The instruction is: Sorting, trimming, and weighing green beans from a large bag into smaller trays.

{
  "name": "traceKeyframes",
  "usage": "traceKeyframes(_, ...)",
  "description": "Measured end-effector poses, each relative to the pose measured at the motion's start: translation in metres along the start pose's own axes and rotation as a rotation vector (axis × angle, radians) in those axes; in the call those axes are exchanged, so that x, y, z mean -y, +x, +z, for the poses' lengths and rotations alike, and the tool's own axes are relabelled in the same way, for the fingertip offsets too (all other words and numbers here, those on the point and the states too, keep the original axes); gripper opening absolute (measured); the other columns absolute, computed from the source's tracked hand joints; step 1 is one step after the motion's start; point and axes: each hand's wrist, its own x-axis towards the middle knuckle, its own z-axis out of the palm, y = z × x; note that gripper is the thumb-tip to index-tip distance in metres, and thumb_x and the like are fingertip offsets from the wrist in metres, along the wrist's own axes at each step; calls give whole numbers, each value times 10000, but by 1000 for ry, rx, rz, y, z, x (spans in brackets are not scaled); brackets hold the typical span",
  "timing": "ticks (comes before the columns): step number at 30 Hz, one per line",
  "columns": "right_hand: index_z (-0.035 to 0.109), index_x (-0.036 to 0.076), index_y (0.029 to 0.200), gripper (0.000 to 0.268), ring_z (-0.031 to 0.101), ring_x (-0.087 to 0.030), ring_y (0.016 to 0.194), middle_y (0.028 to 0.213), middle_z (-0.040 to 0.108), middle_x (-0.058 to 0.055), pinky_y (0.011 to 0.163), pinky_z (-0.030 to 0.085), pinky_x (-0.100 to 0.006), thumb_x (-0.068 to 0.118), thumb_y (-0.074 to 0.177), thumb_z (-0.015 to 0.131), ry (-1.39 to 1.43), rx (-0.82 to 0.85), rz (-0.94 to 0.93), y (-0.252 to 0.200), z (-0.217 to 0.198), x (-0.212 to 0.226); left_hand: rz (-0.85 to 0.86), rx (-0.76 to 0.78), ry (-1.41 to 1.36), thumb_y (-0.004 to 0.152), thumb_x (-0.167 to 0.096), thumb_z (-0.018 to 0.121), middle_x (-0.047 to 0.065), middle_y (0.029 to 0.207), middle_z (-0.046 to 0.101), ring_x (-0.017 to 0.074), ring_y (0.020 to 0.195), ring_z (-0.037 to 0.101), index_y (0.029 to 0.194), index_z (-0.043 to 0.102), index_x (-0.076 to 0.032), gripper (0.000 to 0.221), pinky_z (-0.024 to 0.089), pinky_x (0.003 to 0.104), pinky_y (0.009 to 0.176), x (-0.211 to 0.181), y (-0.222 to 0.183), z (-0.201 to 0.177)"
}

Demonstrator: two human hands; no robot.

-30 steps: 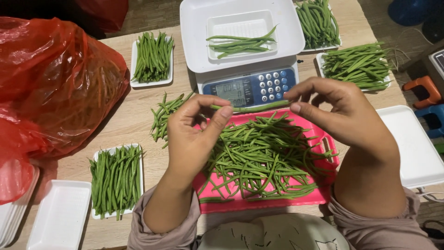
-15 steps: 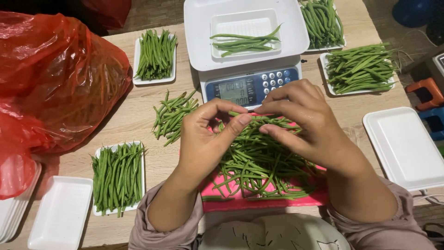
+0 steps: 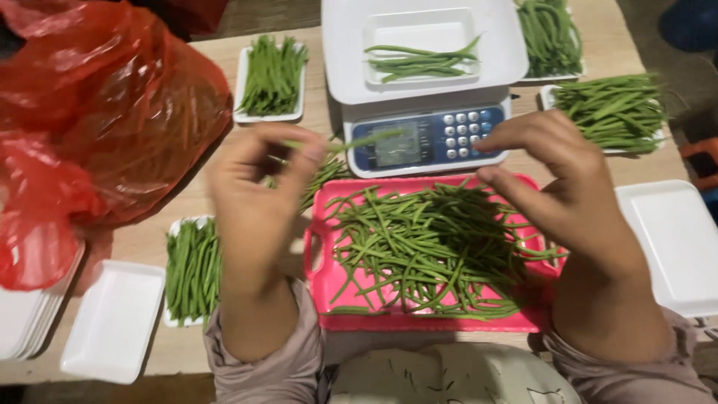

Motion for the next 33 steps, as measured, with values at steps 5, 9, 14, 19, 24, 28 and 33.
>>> traceKeyframes(5, 725, 29, 1137, 216, 652, -262, 1062, 1102, 721, -101, 979, 465, -395, 149, 958, 713, 21, 142, 9, 17, 23, -11, 101, -195, 45, 1047, -124, 706, 62, 991, 732, 152, 946, 728, 1023, 648, -95, 70, 626, 279, 857, -8, -3, -48)
traceKeyframes(9, 752, 179, 1080, 209, 680, -246, 966, 1014, 765, -18, 785, 490, -412, 320, 958, 659, -117, 480, 117, 45, 75, -23, 185, -292, 91, 1073, -129, 722, 78, 1002, 703, 152, 945, 678, 1051, 644, -55, 109, 581, 266, 848, -8, -6, -62)
traceKeyframes(14, 755, 172, 977, 110, 672, -325, 814, 897, 752, -57, 653, 467, -472, 187, 874, 721, -225, 540, -72, 73, 143, -47, 188, -318, 69, 1061, -69, 728, 76, 995, 705, 144, 917, 671, 1054, 650, -48, 81, 567, 256, 818, -18, -12, -65)
traceKeyframes(19, 744, 160, 797, 174, 661, -364, 658, 738, 728, -77, 453, 401, -484, 59, 837, 608, -310, 450, -76, 98, 175, -51, 162, -369, 74, 1065, -121, 703, 29, 952, 658, 97, 846, 573, 1070, 673, -53, 74, 478, 233, 767, -30, -18, -69)
traceKeyframes(24, 782, 147, 950, 251, 687, -391, 817, 920, 762, -103, 537, 485, -510, 49, 856, 571, -383, 502, 66, 122, 197, -58, 215, -454, 50, 1085, -154, 665, 70, 1029, 673, 148, 945, 660, 1106, 648, -33, 123, 542, 245, 836, -31, -22, -79)
traceKeyframes(28, 792, 132, 1029, 237, 709, -353, 876, 991, 780, -75, 620, 536, -506, 103, 901, 595, -399, 501, 70, 140, 212, -55, 263, -541, 85, 1102, -197, 642, 101, 997, 696, 161, 921, 688, 1121, 638, -26, 172, 582, 249, 809, -31, -27, -89)
traceKeyframes(33, 797, 158, 973, 153, 707, -350, 850, 940, 777, -78, 641, 535, -495, 136, 906, 662, -367, 527, 41, 150, 244, -60, 322, -621, 56, 1110, -220, 630, 119, 1096, 670, 183, 970, 670, 1154, 616, 2, 227, 560, 257, 862, -27, -34, -101)
